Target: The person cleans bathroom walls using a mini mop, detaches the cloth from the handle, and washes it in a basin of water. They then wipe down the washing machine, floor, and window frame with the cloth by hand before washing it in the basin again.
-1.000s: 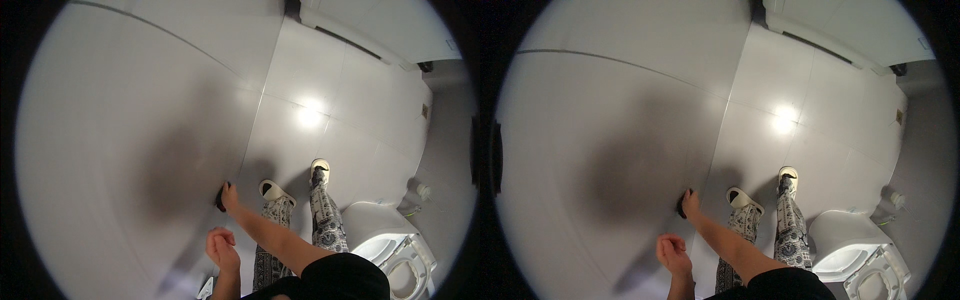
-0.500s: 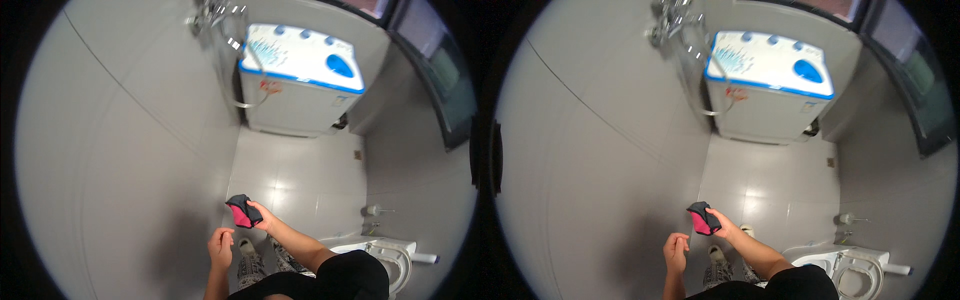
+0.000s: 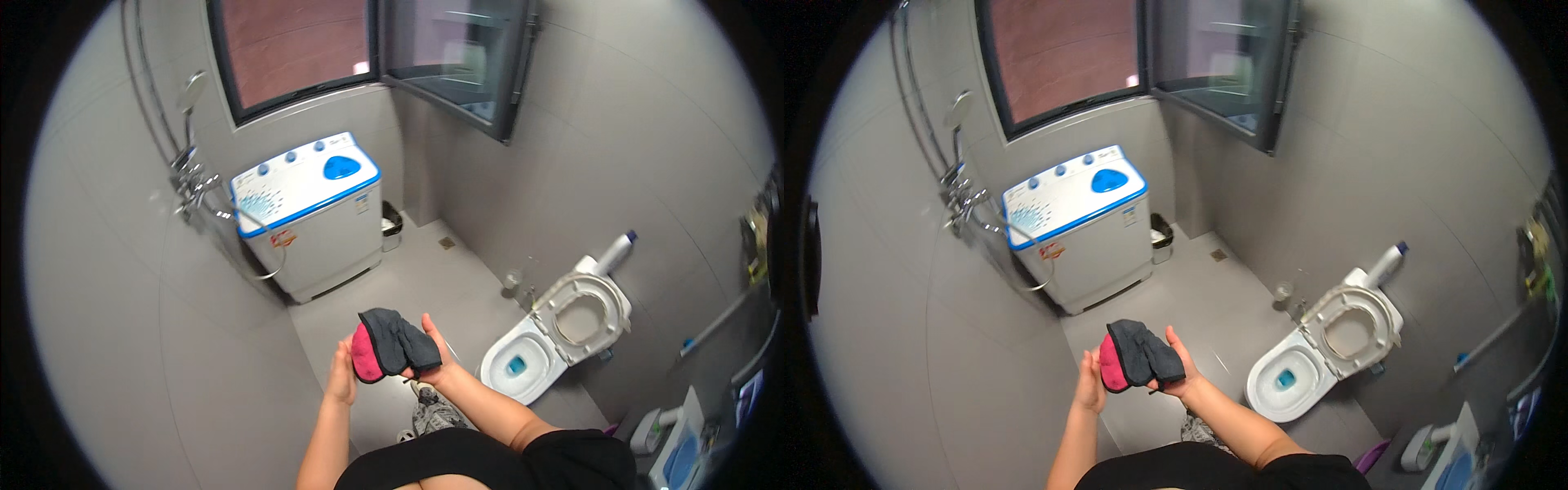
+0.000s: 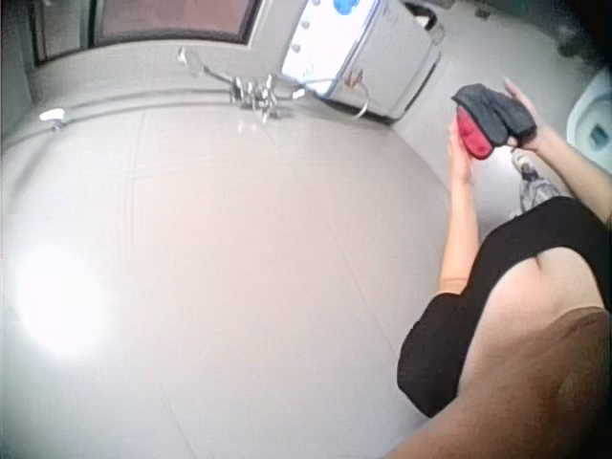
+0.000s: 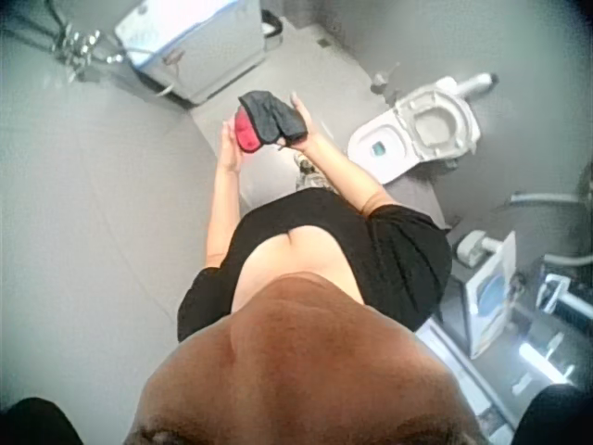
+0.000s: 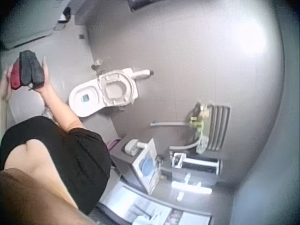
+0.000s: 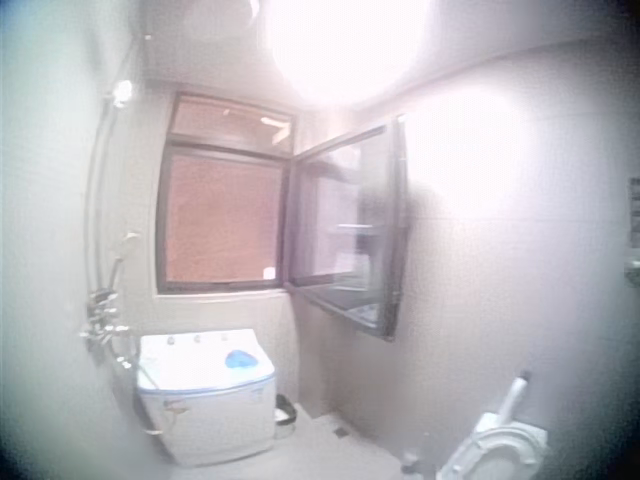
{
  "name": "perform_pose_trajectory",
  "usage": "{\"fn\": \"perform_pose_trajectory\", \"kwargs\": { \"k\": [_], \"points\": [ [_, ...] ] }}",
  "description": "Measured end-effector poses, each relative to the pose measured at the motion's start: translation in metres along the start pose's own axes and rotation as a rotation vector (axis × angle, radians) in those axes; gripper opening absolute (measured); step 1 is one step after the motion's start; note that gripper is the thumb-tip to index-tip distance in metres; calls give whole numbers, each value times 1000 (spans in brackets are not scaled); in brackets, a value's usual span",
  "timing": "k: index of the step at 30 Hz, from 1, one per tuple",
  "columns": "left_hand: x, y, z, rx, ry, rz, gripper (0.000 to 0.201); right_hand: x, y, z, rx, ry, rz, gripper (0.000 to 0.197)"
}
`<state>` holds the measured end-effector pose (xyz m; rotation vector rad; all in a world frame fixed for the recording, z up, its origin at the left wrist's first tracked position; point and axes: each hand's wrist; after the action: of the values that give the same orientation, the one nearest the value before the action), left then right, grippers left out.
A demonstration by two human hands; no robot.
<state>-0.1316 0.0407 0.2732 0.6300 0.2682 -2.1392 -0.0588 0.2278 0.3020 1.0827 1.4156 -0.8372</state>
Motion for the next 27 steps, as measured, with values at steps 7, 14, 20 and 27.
{"fn": "perform_pose_trajectory", "kwargs": {
  "k": [7, 14, 20, 27],
  "points": [
    [-55, -11, 1, 295, 362, -320, 61, -35, 47, 16, 285, 31, -45, 67],
    [-87, -47, -11, 325, 144, 16, 38, -12, 66, -16, 451, 248, 663, 42],
    [-80, -59, 6, 329, 355, -27, 44, -13, 52, -16, 517, 649, 686, 48],
    [-67, -99, 9, 256, 353, -39, 46, 2, -12, -25, 1089, 2055, 1111, 44]
  ]
}}
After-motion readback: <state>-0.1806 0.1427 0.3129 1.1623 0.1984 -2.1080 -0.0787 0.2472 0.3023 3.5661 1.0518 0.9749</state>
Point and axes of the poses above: each hand's wrist, its own y-axis away from the middle knuckle, its own x-axis out of the back of the hand, z = x × y, and after that the axes turned 4 degrees about z, right-handed
